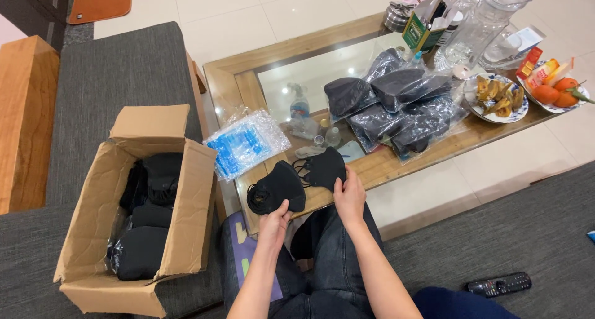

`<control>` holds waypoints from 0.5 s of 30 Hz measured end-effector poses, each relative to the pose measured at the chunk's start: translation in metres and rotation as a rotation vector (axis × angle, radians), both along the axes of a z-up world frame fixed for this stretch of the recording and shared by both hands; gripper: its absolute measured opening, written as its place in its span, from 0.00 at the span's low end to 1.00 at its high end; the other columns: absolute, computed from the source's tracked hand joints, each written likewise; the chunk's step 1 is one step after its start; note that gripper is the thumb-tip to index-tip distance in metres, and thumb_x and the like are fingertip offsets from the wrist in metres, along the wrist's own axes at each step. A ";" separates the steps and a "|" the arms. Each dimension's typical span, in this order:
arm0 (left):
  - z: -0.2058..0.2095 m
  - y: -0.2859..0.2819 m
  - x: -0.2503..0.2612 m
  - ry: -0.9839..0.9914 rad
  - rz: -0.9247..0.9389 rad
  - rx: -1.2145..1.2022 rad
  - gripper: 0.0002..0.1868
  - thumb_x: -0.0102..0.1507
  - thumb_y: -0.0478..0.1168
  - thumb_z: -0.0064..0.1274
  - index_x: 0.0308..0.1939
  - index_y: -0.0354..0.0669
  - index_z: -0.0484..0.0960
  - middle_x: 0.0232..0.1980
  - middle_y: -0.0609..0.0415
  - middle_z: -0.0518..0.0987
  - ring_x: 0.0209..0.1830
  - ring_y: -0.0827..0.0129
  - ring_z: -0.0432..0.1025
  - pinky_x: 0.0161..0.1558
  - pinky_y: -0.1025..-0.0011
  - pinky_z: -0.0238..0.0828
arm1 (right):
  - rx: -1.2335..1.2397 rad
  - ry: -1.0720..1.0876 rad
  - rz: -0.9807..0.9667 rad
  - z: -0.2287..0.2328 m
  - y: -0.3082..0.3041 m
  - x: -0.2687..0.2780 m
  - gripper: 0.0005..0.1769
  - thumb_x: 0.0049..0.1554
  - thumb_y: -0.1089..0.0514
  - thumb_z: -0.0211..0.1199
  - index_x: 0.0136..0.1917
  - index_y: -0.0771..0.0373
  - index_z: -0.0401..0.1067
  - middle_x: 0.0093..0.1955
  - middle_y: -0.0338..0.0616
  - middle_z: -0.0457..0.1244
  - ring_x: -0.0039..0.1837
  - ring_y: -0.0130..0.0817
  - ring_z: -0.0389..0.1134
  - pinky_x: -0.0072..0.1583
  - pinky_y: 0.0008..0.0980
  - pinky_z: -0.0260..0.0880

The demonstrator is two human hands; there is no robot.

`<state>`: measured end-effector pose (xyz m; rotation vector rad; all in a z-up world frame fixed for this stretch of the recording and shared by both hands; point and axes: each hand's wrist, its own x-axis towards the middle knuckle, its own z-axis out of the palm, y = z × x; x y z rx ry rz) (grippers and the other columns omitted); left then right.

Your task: Picking black fabric masks from a cardboard box and placing them into plastic bags on a table

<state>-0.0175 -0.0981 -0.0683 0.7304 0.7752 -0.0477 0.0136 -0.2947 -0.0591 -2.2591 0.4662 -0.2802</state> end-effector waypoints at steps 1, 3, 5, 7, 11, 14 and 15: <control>0.002 -0.001 0.000 0.001 -0.001 0.001 0.30 0.56 0.25 0.68 0.60 0.16 0.74 0.63 0.27 0.75 0.64 0.44 0.72 0.64 0.43 0.69 | 0.001 0.001 -0.001 -0.009 -0.002 0.002 0.24 0.61 0.57 0.59 0.70 0.60 0.68 0.41 0.48 0.64 0.52 0.53 0.71 0.55 0.52 0.71; 0.006 -0.001 -0.001 -0.014 0.005 0.008 0.31 0.57 0.25 0.68 0.61 0.17 0.74 0.62 0.30 0.76 0.64 0.46 0.72 0.63 0.44 0.69 | -0.076 -0.043 0.006 -0.027 -0.006 0.006 0.20 0.60 0.55 0.60 0.65 0.55 0.72 0.40 0.45 0.62 0.51 0.52 0.71 0.54 0.52 0.71; -0.011 0.002 0.000 -0.030 0.010 0.003 0.27 0.57 0.24 0.68 0.58 0.20 0.77 0.59 0.34 0.79 0.60 0.48 0.75 0.62 0.44 0.71 | -0.079 -0.038 0.016 -0.036 -0.009 0.008 0.18 0.60 0.54 0.60 0.64 0.54 0.73 0.39 0.42 0.61 0.50 0.49 0.71 0.54 0.49 0.71; -0.015 0.003 -0.002 -0.046 0.016 -0.006 0.23 0.56 0.23 0.67 0.56 0.24 0.80 0.55 0.37 0.82 0.57 0.49 0.77 0.61 0.45 0.73 | -0.085 -0.034 0.025 -0.044 -0.013 0.009 0.17 0.61 0.53 0.59 0.63 0.52 0.74 0.38 0.39 0.60 0.49 0.46 0.71 0.54 0.47 0.72; -0.052 0.003 -0.009 -0.072 0.001 -0.078 0.23 0.57 0.22 0.66 0.56 0.29 0.81 0.56 0.40 0.82 0.56 0.50 0.78 0.60 0.46 0.74 | -0.008 -0.041 0.078 -0.019 -0.007 -0.004 0.19 0.61 0.49 0.60 0.65 0.50 0.73 0.41 0.40 0.64 0.51 0.46 0.71 0.56 0.48 0.71; -0.037 -0.007 -0.017 -0.094 -0.006 -0.162 0.16 0.56 0.21 0.65 0.45 0.37 0.86 0.44 0.47 0.86 0.43 0.56 0.82 0.56 0.49 0.79 | 0.156 -0.054 0.185 0.027 0.008 -0.031 0.23 0.60 0.49 0.63 0.68 0.48 0.73 0.46 0.46 0.69 0.54 0.49 0.73 0.56 0.49 0.73; -0.019 -0.012 -0.022 -0.096 -0.011 -0.207 0.11 0.55 0.20 0.65 0.38 0.34 0.86 0.38 0.47 0.86 0.37 0.58 0.82 0.54 0.51 0.80 | 0.281 -0.041 0.253 0.041 0.013 -0.041 0.25 0.58 0.51 0.66 0.69 0.47 0.73 0.50 0.48 0.71 0.54 0.48 0.75 0.56 0.46 0.75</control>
